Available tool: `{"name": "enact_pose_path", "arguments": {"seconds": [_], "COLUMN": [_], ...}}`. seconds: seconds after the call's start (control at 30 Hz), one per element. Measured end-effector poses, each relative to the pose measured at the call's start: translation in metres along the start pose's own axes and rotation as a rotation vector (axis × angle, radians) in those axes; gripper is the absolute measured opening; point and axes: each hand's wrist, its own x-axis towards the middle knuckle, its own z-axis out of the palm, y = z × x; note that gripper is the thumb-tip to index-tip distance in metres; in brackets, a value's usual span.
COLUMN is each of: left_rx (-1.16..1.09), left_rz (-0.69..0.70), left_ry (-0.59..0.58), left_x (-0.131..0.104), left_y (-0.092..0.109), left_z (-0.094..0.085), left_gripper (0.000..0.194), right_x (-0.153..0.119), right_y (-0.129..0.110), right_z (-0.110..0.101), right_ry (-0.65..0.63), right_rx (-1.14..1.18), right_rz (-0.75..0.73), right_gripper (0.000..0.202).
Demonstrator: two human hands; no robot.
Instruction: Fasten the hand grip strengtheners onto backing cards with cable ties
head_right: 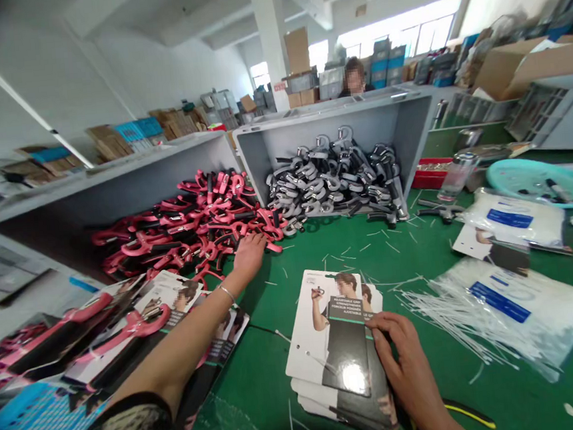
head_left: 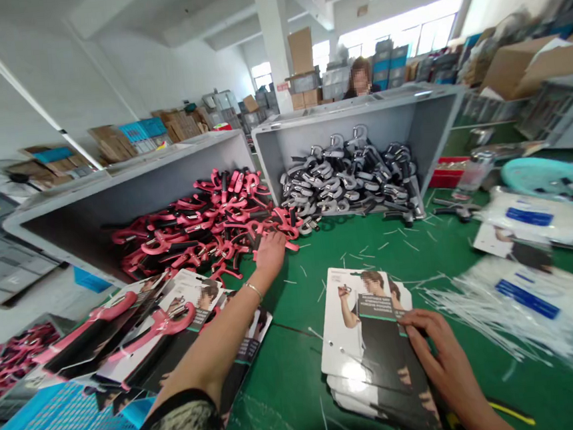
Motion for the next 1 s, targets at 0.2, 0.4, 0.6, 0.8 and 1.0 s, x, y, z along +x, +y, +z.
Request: {"name": "enact_pose_path", "arguments": {"seconds": [0.2, 0.4, 0.6, 0.8, 1.0], "left_rx": [0.095, -0.015, -0.653, -0.614, -0.631], "left_rz": [0.002, -0.032, 0.109, 0.321, 0.364], "left_ry": [-0.127, -0.112, -0.235, -0.224, -0.459], "left_x": [0.019, -0.053, -0.169, -0.133, -0.113], "left_y": [-0.003, 0.069, 0.171, 0.129, 0.099], "left_z": [-0.003, -0.034, -0.051, -0.062, -0.040], "left_gripper": [0.016, 0.017, 0.022, 0.040, 0.043], "right_x": [0.005, 0.025, 0.031, 0.030, 0.074], "right_y": [0.002, -0.054, -0.129, -0.123, -0.103], "right_z": [-0.016, -0.038, -0.021, -0.015, -0.001], "right_ry": [-0.097, -0.053, -0.256, -0.490, -0.670], "right_rx": [0.051, 0.234, 0.636, 1.050, 1.042], "right_rz": [0.015, 0.241, 0.348, 0.715, 0.768], "right_gripper": [0.019, 0.027, 0.046, 0.051, 0.046]}}
